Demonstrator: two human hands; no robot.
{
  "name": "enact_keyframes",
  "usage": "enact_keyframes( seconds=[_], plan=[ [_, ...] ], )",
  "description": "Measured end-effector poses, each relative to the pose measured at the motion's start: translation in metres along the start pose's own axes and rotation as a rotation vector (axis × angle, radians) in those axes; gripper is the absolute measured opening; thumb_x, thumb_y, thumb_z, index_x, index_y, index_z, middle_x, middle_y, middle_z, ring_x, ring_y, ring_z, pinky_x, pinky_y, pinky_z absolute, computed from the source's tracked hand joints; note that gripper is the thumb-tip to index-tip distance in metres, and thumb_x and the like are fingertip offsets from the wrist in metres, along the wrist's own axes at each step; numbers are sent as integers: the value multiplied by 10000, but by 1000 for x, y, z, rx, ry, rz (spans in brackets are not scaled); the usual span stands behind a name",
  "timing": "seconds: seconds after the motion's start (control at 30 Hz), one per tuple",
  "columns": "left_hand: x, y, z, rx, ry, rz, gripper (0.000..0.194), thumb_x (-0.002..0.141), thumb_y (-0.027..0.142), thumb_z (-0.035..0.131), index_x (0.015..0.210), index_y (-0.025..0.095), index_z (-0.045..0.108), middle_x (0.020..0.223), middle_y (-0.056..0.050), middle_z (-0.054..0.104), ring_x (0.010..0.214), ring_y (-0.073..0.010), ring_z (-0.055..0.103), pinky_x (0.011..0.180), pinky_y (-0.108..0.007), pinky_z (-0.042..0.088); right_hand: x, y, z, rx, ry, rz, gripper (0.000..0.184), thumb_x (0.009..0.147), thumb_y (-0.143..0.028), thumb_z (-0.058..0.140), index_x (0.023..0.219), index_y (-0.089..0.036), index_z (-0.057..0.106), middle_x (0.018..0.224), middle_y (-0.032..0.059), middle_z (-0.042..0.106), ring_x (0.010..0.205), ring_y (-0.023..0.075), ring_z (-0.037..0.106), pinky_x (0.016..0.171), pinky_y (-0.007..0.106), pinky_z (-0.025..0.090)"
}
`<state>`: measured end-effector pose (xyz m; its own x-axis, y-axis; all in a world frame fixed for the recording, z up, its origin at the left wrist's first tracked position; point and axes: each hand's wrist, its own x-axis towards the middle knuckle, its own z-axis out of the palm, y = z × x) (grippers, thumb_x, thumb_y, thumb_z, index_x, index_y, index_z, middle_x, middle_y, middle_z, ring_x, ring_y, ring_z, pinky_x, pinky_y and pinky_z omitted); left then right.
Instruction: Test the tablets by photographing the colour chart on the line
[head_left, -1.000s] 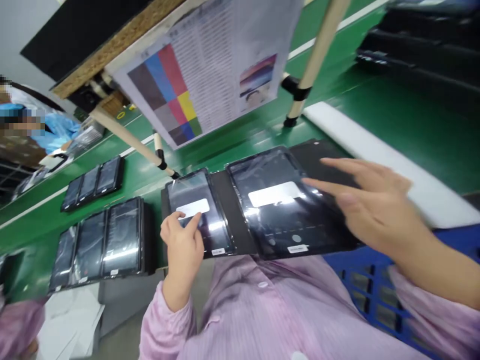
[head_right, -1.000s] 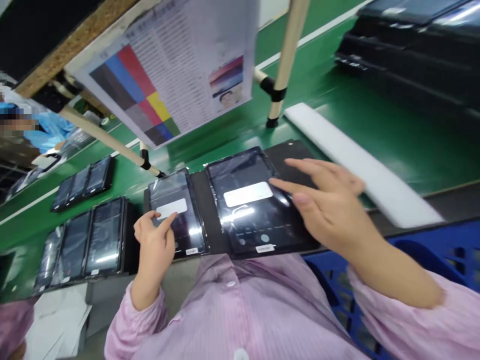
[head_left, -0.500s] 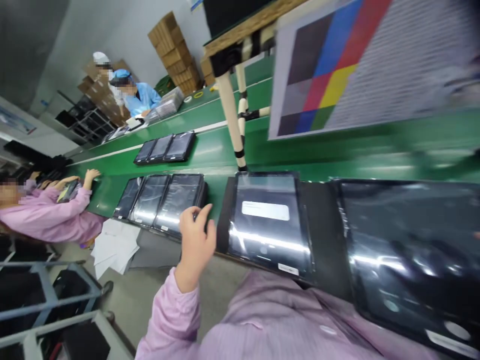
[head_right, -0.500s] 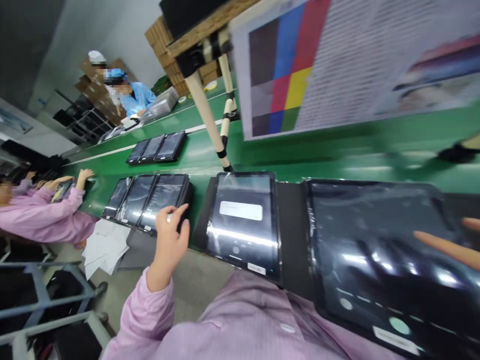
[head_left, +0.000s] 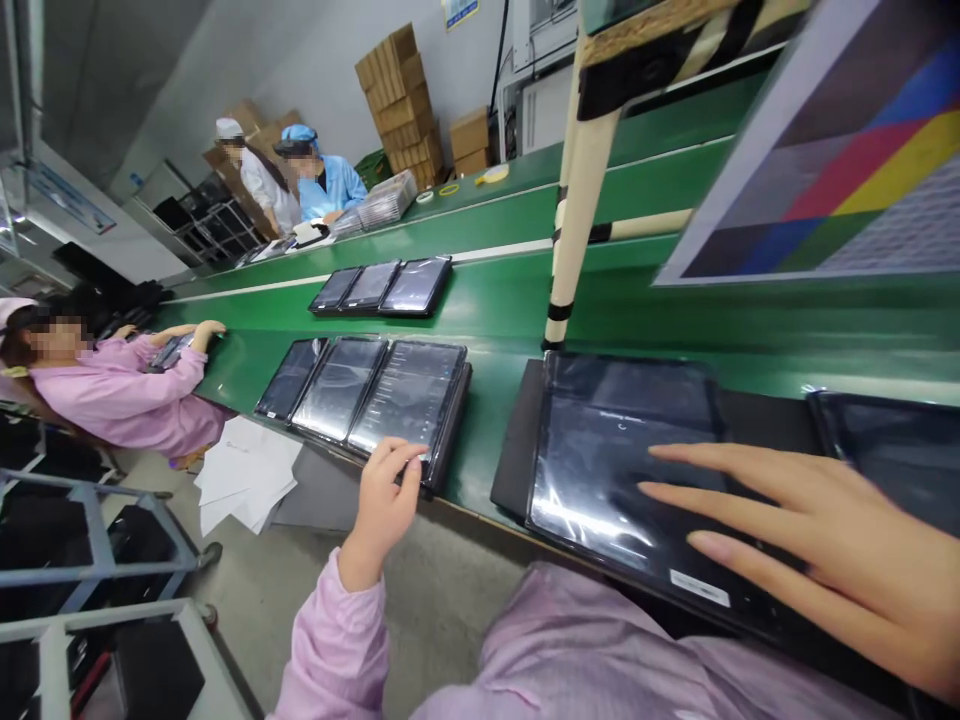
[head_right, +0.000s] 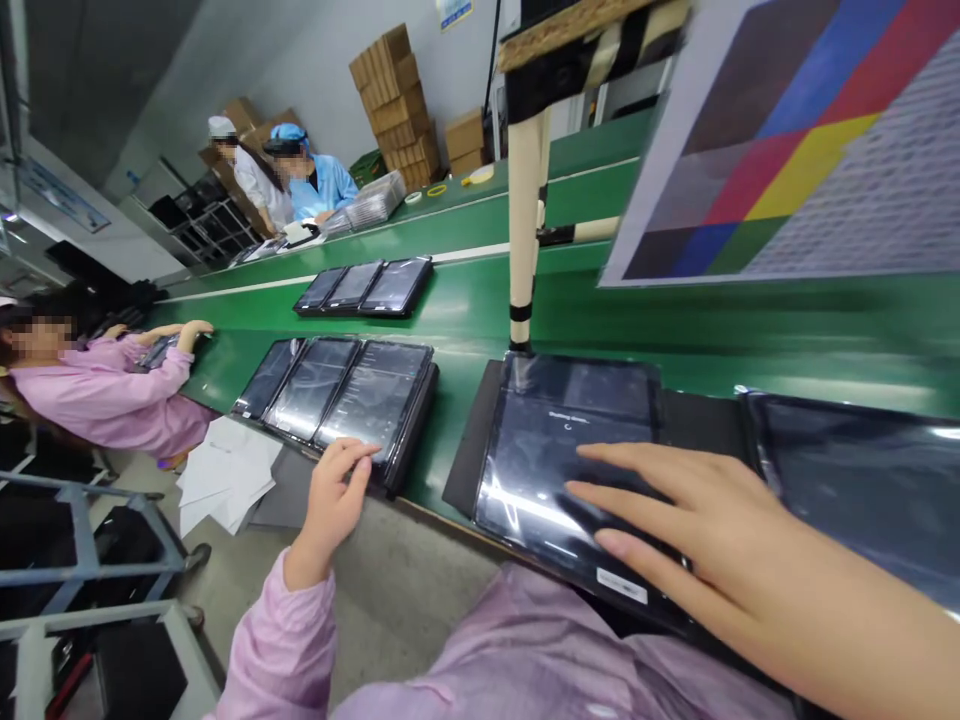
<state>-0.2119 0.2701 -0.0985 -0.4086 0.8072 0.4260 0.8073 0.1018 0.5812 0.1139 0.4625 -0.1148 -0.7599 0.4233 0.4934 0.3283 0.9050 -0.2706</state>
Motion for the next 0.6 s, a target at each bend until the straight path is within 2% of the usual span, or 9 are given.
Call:
enact_keyframes(
  seconds=[0.07,0.1,0.2,0.3,0.37,0.47,0.6],
  plan=[
    [11,6,7,-55,-65,71,247,956,215,497,1029,209,733,954,-60,669,903,-162,651,830,-295,516,17,-7,-2,12,-61,-121,341,903,-562,505,1203,-529,662,1323,-20,638,1150,287,643,816,467,619],
    [16,7,11,-86,-97,103,250,960,210,493,1041,202,729,955,-66,667,902,-162,650,825,-294,518,28,-9,-3,33,-86,-128,323,910,-554,508,1181,-517,681,1312,-20,645,1132,291,654,809,471,627],
    [24,5,27,-138,-168,218,262,964,185,476,1089,180,706,948,-82,665,888,-170,643,797,-304,530,66,-14,-5,159,-252,-55,338,942,-561,473,1139,-460,729,1308,-7,649,1120,294,669,869,491,620],
    [22,0,41,-97,-136,304,276,944,154,472,1110,175,692,931,-96,658,868,-192,627,764,-341,538,112,-10,4,326,-386,50,429,954,-569,441,1133,-346,762,1317,55,638,1139,292,662,975,492,571],
    [16,-2,45,-80,-95,338,295,923,131,477,1133,180,677,922,-97,647,862,-202,616,748,-363,536,141,-6,17,404,-394,70,455,946,-559,446,1112,-289,773,1277,83,653,1120,286,665,995,486,552],
    [0,-3,46,-106,-59,384,358,882,97,491,1195,194,636,907,-90,638,859,-206,611,732,-369,539,173,-1,39,489,-350,113,438,929,-531,463,1108,-269,764,1244,76,660,1114,270,657,992,478,543],
    [-29,-1,55,-158,-80,393,405,850,105,486,1226,191,607,871,-89,639,810,-205,626,680,-354,554,193,-1,57,584,-270,204,445,918,-506,470,1165,-241,728,1214,74,671,1092,245,652,945,424,552]
  ],
)
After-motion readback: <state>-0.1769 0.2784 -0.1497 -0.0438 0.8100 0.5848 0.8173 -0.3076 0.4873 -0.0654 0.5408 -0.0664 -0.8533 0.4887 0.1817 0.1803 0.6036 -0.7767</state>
